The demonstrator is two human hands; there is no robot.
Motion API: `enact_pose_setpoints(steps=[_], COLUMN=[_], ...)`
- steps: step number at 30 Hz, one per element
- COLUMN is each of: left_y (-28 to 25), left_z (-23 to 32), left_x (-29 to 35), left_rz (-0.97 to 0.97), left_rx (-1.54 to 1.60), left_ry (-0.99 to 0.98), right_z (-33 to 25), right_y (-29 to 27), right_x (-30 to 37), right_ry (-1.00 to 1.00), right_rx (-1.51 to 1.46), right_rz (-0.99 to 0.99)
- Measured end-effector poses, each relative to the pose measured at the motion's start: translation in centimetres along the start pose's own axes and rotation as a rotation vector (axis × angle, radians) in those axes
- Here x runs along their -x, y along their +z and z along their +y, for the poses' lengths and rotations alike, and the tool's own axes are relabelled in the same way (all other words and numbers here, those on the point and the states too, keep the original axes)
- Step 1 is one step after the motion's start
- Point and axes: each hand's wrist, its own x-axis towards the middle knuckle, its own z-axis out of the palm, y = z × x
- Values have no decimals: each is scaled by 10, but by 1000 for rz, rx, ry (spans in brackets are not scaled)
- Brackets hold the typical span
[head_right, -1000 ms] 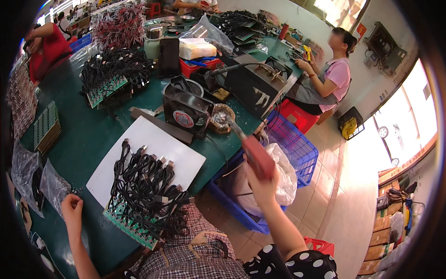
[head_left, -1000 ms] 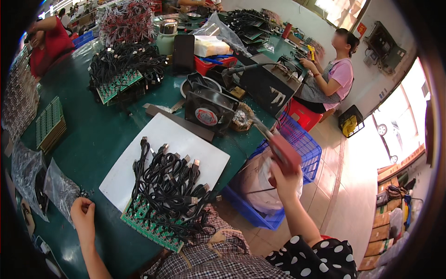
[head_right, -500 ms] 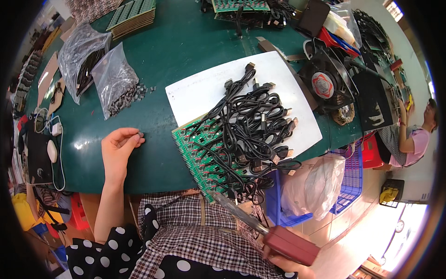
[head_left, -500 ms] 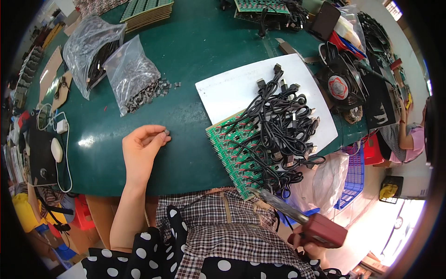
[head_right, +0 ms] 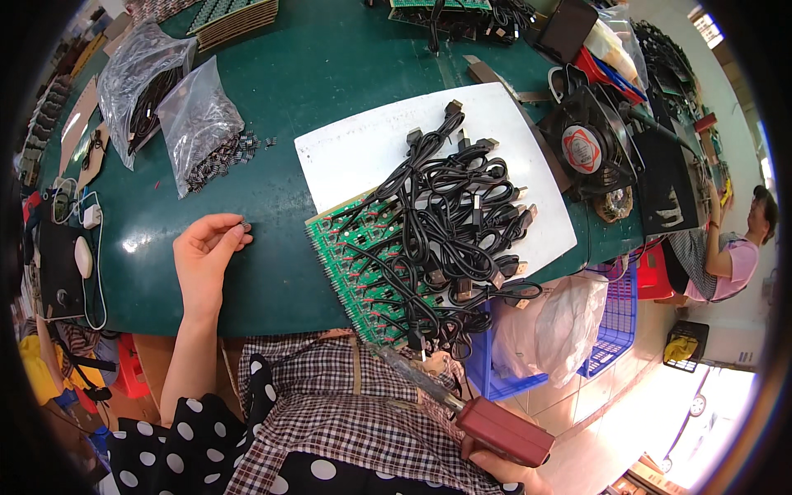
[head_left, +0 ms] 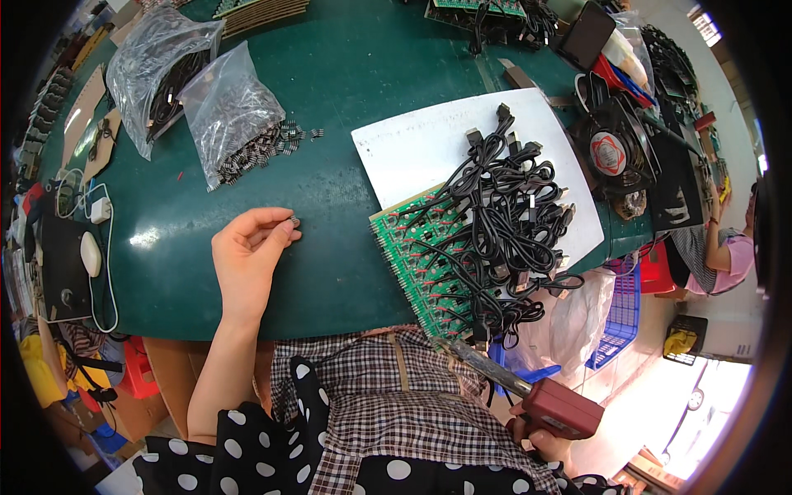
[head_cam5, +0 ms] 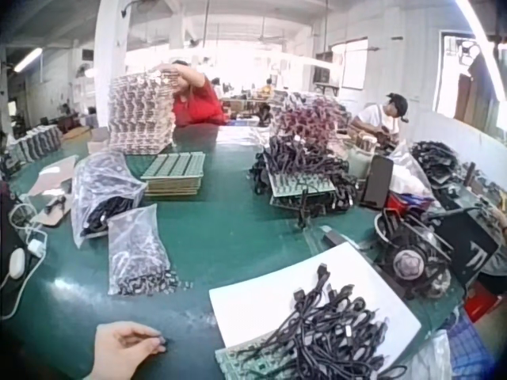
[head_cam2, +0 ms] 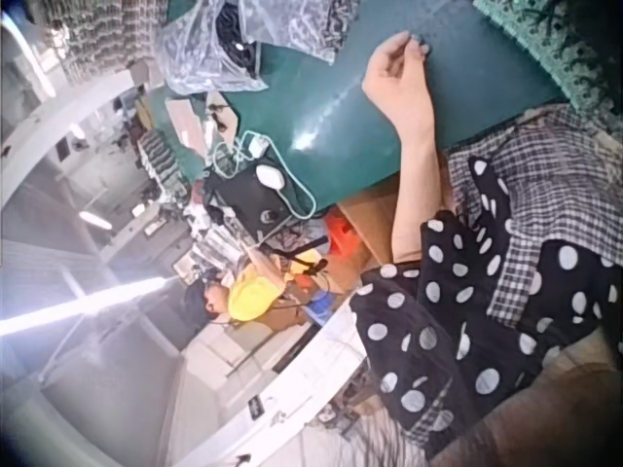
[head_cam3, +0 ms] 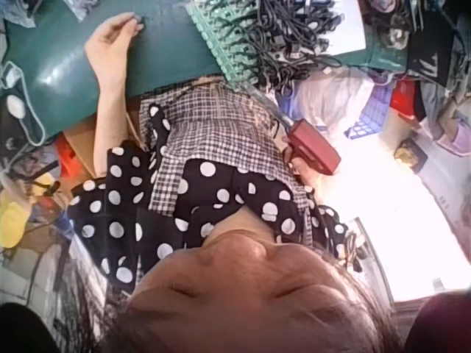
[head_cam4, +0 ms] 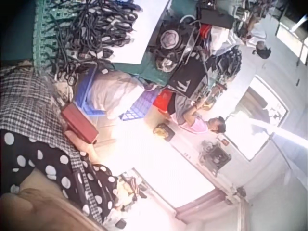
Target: The person solders electronic components onto a circuit board using a soldering iron, replaces the board with another one, and solders more components onto it.
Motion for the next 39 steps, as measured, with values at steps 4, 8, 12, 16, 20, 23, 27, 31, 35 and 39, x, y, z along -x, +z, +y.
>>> enact_pose_setpoints(steps=[4,8,12,16,20,23,27,31,35,39], left_y=[0,0,-1,8,26,31,33,34,42,61], left_z=[-1,-1,-1,15,18,20,18,21,27,28], left_x=[0,0,0,19,51,64,69,77,90,98], left_rz=[-11,-13,-23,-83,-291,-347,-398,-467,-556,-577], left_rx=[8,2,-29,92,224,227,215,179,220,314], left_ry=[6,12,48,-81,-196,-226,-284,-329,-404,-489], right_z=[-1,-5,1,14,17,15,17,20,10,12], right_y=[6,15,11,-3,-8,-10,-7,7,-6,0], right_x=[-3,-4,0,6,6,4,5,9,14,8], right_ry=[34,62,48,50,37,23,11,-8,112,119], right_rx=[-6,-90,-88,-92,-6,60,124,-156,38,-167], right_rz=[15,50,65,-21,-50,-86,-106,83,29,132])
